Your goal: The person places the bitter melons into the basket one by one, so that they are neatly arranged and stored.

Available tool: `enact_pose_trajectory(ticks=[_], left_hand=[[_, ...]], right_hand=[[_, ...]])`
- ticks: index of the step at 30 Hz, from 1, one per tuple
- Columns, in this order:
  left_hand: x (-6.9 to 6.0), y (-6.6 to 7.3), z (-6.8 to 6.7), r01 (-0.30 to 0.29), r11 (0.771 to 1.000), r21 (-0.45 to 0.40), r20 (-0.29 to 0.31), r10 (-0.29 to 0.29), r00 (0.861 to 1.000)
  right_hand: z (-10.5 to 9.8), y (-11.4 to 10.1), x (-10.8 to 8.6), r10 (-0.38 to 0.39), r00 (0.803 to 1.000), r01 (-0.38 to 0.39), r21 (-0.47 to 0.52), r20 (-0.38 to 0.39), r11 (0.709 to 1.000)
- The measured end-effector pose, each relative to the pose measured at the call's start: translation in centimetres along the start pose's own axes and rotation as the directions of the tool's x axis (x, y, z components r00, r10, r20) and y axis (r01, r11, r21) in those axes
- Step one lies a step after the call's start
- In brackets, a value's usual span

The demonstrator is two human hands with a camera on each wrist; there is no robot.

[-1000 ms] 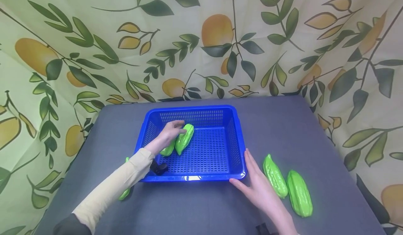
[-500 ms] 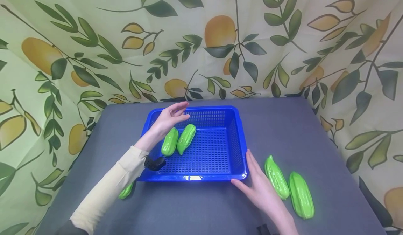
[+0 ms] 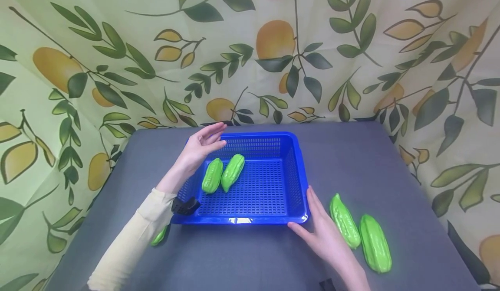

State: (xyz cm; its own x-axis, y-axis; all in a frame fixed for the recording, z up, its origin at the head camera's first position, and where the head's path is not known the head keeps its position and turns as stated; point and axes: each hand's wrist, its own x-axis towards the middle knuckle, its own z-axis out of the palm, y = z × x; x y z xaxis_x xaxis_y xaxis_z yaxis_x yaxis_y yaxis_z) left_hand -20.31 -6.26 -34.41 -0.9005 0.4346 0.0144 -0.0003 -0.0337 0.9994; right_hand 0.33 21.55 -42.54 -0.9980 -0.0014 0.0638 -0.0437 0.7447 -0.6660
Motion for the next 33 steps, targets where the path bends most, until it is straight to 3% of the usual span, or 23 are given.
enact_pose_trajectory(ticks=[4,16,33], left_hand=[[-0.6,0.1,-0.2,-0.018,1.000,-0.006,0.009,0.018,1.000],[-2.6,1.0,-1.8,-0.036,0.999,0.020,-0.058,0.037,0.998],[-4.7,1.0,-3.7,-0.088,0.994,-0.058,-0.142,0.079,0.987]], right_hand=[[0.0,0.0,0.1,0.008,1.000,-0.008,0.003,0.009,1.000],[0.0,0.0,0.1,0.015,1.000,-0.015,-0.002,0.006,1.000],[0.0,0.0,0.1,0.024,1.000,-0.024,-0.002,0.016,1.000]])
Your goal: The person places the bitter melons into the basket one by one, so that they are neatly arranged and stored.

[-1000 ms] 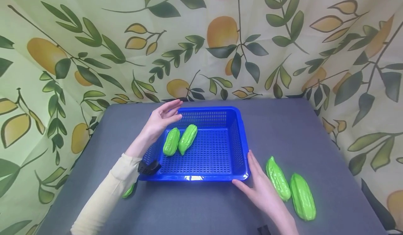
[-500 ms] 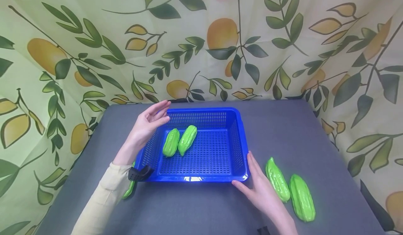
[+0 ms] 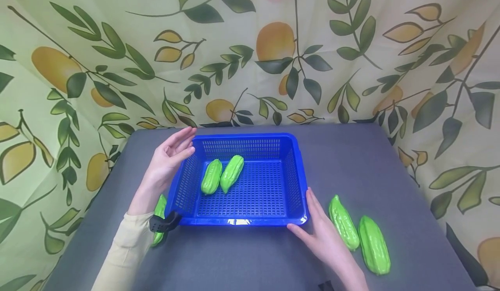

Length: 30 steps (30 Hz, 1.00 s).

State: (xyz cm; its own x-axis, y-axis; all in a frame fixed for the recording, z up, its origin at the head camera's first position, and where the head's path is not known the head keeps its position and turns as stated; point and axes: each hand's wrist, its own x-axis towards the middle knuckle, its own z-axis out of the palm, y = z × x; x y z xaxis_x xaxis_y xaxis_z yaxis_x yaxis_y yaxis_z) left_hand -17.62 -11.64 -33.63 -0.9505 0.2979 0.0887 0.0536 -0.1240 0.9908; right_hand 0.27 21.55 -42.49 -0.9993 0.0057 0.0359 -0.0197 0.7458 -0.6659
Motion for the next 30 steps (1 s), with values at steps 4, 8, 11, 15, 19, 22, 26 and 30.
enact_pose_trajectory(ticks=[4,8,11,15,19,22,26,30], left_hand=[[-0.4,-0.2,-0.4,0.014,1.000,0.023,-0.007,-0.014,1.000],[-1.0,-0.4,-0.8,0.024,1.000,0.012,-0.025,-0.024,0.999],[-1.5,-0.5,-1.4,0.021,1.000,-0.021,-0.051,-0.022,0.998],[-2.2,-0.5,-2.4,0.016,1.000,-0.023,-0.094,-0.018,0.995],[-3.1,-0.6,-3.2,0.023,1.000,-0.007,-0.123,-0.023,0.992],[-3.7,-0.7,-3.8,0.025,1.000,-0.015,-0.139,-0.027,0.990],[-4.4,-0.9,-4.4,0.026,0.999,-0.021,-0.163,-0.029,0.986],[-5.1,-1.1,-5.0,0.013,0.999,-0.032,-0.173,-0.018,0.985]], right_hand=[[0.0,0.0,0.0,0.002,1.000,-0.002,0.004,0.001,1.000],[0.0,0.0,0.2,0.014,1.000,-0.014,-0.003,0.012,1.000],[0.0,0.0,0.2,0.017,1.000,-0.017,-0.003,0.016,1.000],[0.0,0.1,0.2,0.009,1.000,-0.009,0.003,0.009,1.000],[0.0,0.0,0.2,0.001,1.000,-0.001,-0.001,0.001,1.000],[0.0,0.0,0.1,-0.001,1.000,0.001,0.000,-0.004,1.000],[0.1,0.1,0.0,0.005,1.000,-0.005,0.009,0.001,1.000],[0.2,0.1,0.0,0.011,1.000,-0.011,0.009,0.005,1.000]])
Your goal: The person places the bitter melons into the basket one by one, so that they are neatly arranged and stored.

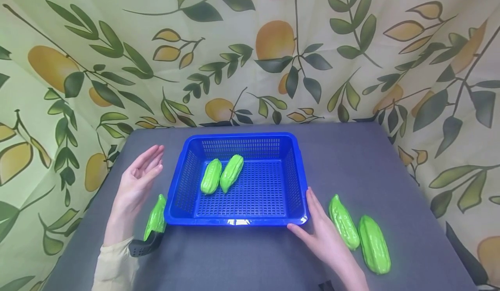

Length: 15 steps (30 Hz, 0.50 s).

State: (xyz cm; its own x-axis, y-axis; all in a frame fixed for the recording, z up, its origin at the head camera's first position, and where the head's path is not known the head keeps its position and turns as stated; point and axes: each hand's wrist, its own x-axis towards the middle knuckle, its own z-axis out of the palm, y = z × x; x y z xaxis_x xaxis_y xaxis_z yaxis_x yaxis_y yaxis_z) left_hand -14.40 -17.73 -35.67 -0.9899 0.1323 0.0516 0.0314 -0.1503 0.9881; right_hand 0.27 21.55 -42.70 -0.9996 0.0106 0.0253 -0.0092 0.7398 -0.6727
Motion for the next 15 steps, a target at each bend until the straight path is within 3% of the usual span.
enact_pose_trajectory(ticks=[6,15], left_hand=[[-0.7,-0.4,-1.1,-0.036,0.999,0.000,0.004,0.036,0.999],[-2.0,-1.4,-3.5,-0.130,0.988,-0.082,-0.015,0.129,0.991]], right_hand=[[0.1,0.0,0.0,-0.012,1.000,0.012,-0.015,-0.017,1.000],[0.0,0.0,0.1,-0.017,1.000,0.017,-0.004,-0.016,1.000]])
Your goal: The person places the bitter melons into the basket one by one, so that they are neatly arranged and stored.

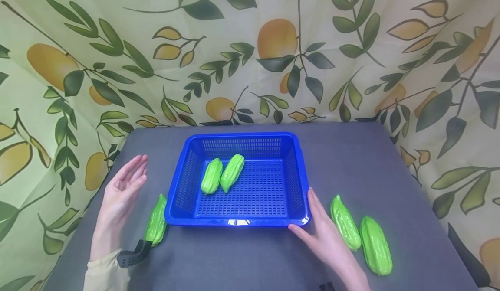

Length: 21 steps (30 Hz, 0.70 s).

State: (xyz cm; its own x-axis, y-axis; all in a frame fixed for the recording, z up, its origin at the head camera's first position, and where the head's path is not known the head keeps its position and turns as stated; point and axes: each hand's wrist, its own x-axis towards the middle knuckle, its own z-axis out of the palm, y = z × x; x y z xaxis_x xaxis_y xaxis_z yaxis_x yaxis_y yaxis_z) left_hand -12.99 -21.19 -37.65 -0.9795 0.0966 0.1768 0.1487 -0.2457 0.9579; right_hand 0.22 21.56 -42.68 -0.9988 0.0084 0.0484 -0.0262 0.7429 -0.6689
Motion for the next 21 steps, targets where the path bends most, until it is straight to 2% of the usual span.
enact_pose_trajectory(ticks=[3,8,16,18,21], left_hand=[[-0.3,-0.4,-0.5,-0.002,0.999,0.034,0.013,0.002,1.000],[-1.2,-1.0,-1.6,0.030,0.993,0.118,0.014,-0.031,0.999],[-2.6,-1.9,-3.5,0.079,0.984,0.163,0.006,-0.081,0.997],[-2.9,-2.2,-3.8,0.093,0.977,0.189,0.008,-0.097,0.995],[-3.2,-2.9,-4.1,0.140,0.957,0.255,-0.007,-0.142,0.990]], right_hand=[[0.1,0.0,-0.1,-0.010,1.000,0.010,-0.007,-0.016,1.000],[0.1,0.0,-0.1,-0.016,1.000,0.016,-0.007,-0.019,1.000],[0.0,0.0,-0.1,0.000,1.000,0.000,-0.012,-0.007,1.000],[0.0,0.0,-0.1,0.006,1.000,-0.006,-0.014,-0.003,1.000],[0.0,0.0,0.0,0.012,1.000,-0.012,-0.010,0.011,1.000]])
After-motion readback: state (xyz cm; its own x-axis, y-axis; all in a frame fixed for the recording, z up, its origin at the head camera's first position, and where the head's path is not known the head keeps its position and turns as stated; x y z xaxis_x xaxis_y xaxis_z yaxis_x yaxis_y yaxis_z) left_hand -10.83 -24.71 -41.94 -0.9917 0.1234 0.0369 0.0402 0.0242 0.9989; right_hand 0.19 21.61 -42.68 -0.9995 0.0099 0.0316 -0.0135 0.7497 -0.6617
